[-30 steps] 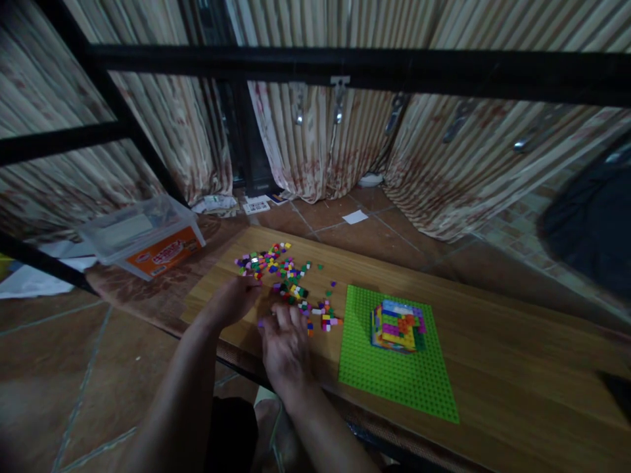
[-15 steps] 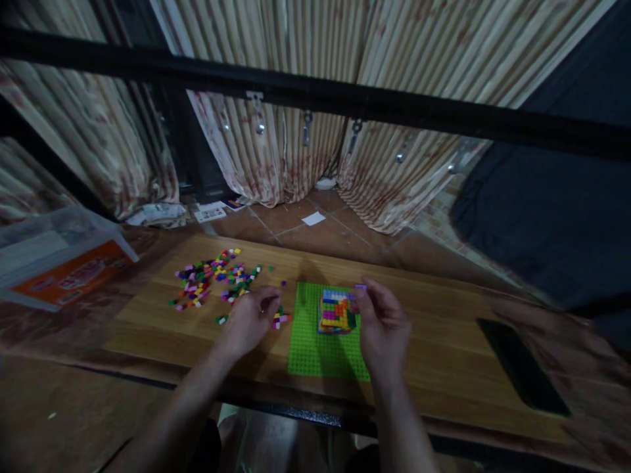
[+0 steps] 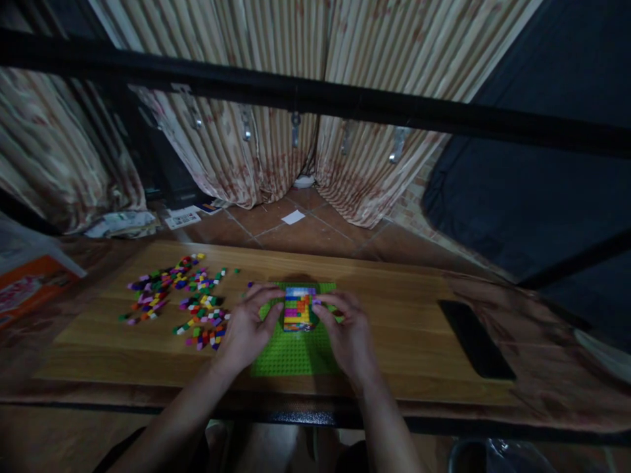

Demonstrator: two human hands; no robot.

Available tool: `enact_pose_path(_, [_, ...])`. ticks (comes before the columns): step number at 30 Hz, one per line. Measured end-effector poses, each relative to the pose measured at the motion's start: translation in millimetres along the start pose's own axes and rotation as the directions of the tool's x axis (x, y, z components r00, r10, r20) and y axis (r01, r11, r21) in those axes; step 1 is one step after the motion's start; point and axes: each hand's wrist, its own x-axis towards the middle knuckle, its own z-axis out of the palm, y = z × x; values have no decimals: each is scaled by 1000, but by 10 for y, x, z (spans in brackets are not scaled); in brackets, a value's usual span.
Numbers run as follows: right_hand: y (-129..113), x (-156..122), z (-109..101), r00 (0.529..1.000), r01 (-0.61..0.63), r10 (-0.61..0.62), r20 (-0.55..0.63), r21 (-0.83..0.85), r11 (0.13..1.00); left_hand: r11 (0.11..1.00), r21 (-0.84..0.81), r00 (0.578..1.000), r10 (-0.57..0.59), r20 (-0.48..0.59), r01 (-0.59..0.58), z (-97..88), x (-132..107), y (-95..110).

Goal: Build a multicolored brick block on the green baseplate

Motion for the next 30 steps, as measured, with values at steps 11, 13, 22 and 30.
enact_pose_path(11, [62, -34, 139, 999, -46, 47, -13, 13, 999, 993, 78, 996, 86, 25, -87, 191, -16, 89])
enact_pose_path(13, [60, -35, 147, 997, -83, 83, 3, 69, 994, 993, 95, 997, 74, 25, -76, 214, -17, 103])
enact_pose_path(22, [-55, 15, 269, 941, -288, 336, -43, 423, 859, 983, 165, 997, 80, -8, -78, 256, -32, 130])
enact_pose_path(30, [-43, 41, 377, 909, -345, 415, -25, 511, 787, 970, 232, 995, 90, -42, -78, 296, -37, 155])
